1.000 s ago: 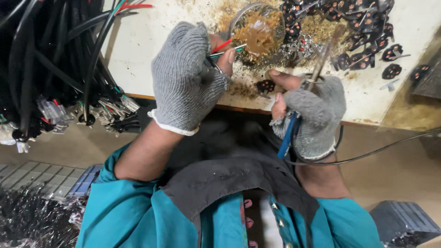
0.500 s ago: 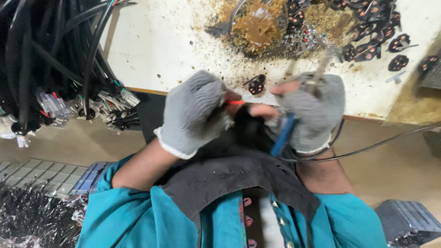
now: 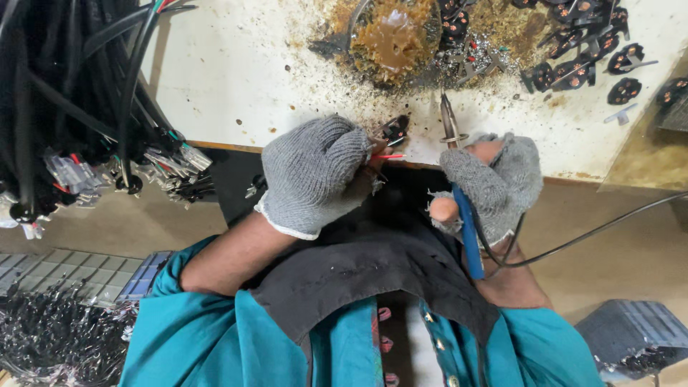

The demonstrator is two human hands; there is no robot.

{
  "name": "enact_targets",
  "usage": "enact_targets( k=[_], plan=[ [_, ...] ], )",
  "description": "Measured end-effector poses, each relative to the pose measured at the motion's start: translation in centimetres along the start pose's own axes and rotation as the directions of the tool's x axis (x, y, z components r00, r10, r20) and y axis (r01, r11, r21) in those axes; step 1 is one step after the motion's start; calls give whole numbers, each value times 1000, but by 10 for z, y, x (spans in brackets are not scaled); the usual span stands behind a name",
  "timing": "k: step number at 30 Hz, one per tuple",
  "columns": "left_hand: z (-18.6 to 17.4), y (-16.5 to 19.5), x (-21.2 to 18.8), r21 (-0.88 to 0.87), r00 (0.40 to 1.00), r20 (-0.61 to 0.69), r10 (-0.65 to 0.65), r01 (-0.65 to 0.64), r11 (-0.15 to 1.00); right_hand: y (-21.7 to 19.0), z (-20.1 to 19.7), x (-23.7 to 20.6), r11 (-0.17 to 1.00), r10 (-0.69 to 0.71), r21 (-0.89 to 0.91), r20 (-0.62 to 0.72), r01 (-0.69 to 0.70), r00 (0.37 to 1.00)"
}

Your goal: The person solders electrical wires to plug connectors at a workbench. They hold a wire and connector in one hand, apply a soldering iron with the other, feed solder wire to the joint, and set finished connectors aside with the pile of completed parts.

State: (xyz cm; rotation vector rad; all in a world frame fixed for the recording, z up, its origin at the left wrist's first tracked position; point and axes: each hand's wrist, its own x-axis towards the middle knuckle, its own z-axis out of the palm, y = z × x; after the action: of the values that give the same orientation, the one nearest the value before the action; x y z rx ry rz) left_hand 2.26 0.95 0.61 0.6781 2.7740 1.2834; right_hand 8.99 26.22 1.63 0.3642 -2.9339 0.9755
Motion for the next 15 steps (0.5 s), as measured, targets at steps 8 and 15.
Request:
enact_targets(
  k=[8,15],
  plan=[
    [2,1,3,61,999,-7,31,-30,998,2,5,3,907,134,387,110,-166,985],
    [-3,5,6,48,999,41,-26,24,999,-6,3,15,771,394,378,350,-513,850]
  ],
)
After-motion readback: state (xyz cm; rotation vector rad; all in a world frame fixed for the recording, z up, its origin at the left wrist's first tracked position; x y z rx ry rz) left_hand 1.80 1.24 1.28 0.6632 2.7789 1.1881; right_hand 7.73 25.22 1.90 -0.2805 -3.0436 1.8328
